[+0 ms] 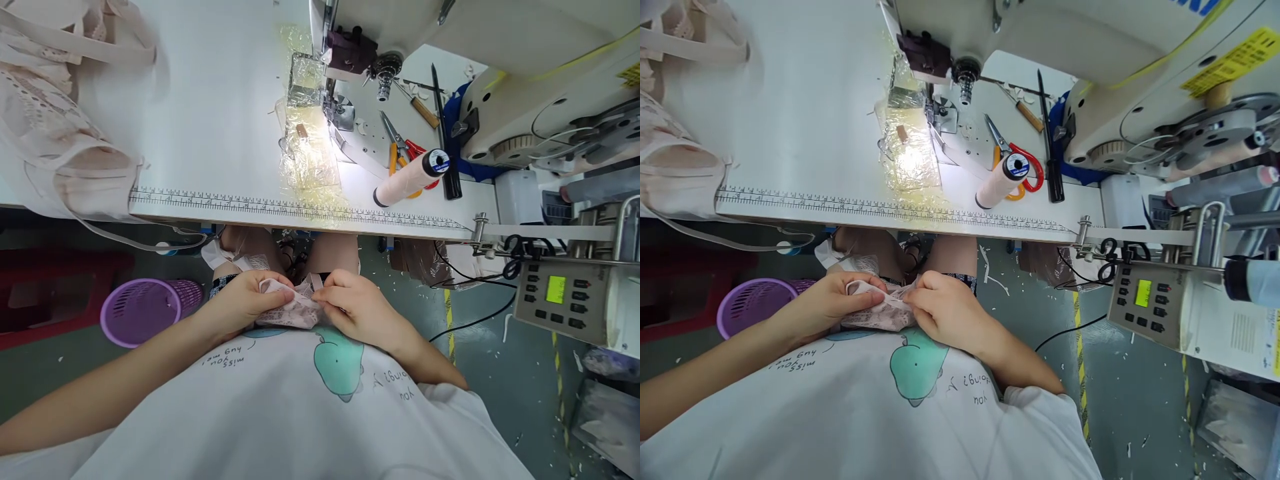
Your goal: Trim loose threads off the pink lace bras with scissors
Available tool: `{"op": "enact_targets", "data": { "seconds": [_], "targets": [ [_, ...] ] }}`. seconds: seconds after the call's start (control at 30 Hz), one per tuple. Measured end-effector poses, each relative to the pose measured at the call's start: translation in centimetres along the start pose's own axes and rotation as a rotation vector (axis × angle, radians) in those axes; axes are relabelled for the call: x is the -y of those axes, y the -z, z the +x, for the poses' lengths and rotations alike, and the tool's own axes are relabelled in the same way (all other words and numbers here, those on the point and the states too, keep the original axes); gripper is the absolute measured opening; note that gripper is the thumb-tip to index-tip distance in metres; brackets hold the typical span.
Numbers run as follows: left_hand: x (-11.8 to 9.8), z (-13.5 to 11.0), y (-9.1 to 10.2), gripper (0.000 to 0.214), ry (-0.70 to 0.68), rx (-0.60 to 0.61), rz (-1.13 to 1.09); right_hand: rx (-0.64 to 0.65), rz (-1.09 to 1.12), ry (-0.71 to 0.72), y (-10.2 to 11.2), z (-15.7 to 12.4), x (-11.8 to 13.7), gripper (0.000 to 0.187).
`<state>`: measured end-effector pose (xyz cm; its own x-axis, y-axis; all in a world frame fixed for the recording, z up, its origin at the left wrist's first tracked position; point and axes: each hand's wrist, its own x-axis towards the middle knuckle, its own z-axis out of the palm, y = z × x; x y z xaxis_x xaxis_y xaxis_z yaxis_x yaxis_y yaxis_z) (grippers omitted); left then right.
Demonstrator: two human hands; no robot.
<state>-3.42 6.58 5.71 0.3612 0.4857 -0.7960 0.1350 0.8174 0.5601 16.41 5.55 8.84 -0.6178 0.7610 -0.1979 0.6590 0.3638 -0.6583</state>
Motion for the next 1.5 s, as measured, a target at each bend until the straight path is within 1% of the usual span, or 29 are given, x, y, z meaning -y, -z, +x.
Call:
{"op": "enact_targets", "data": {
  "seconds": [0.33, 0.5, 0.83, 1.2, 1.37, 1.5],
  "targets": [
    [-0.02, 0.16, -0.14, 0.022, 0.021, 0.027, -0.028, -0.028, -0.016, 0.008, 0.46, -0.12, -0.06, 0.018],
    [-0.03, 0.0, -0.1, 0.021, 0.015, 0.034, -0.003, 0.002, -0.029, 0.021, 0.41, -0.01, 0.12, 0.019],
    [-0.16, -0.17, -0.31, 0.025, 0.048, 0.019, -0.005, 0.046, -0.076, 0.031, 0.48, -0.03, 0.18, 0.02],
    [-0.29, -0.04, -0.43, 0.024, 0.072, 0.02, -0.043, 0.044, -0.085, 0.047, 0.43, 0.05, -0.01, 0.022],
    [-0.09, 0.21, -0.4, 0.022, 0.079, 0.053, -0.071, 0.02, -0.047, 0.085, 0.38, 0.05, -0.3, 0.024],
    [0.02, 0.33, -0.2, 0.02, 0.062, 0.139, -0.056, 0.0, 0.035, 0.095, 0.5, -0.01, -0.53, 0.025]
  ]
}}
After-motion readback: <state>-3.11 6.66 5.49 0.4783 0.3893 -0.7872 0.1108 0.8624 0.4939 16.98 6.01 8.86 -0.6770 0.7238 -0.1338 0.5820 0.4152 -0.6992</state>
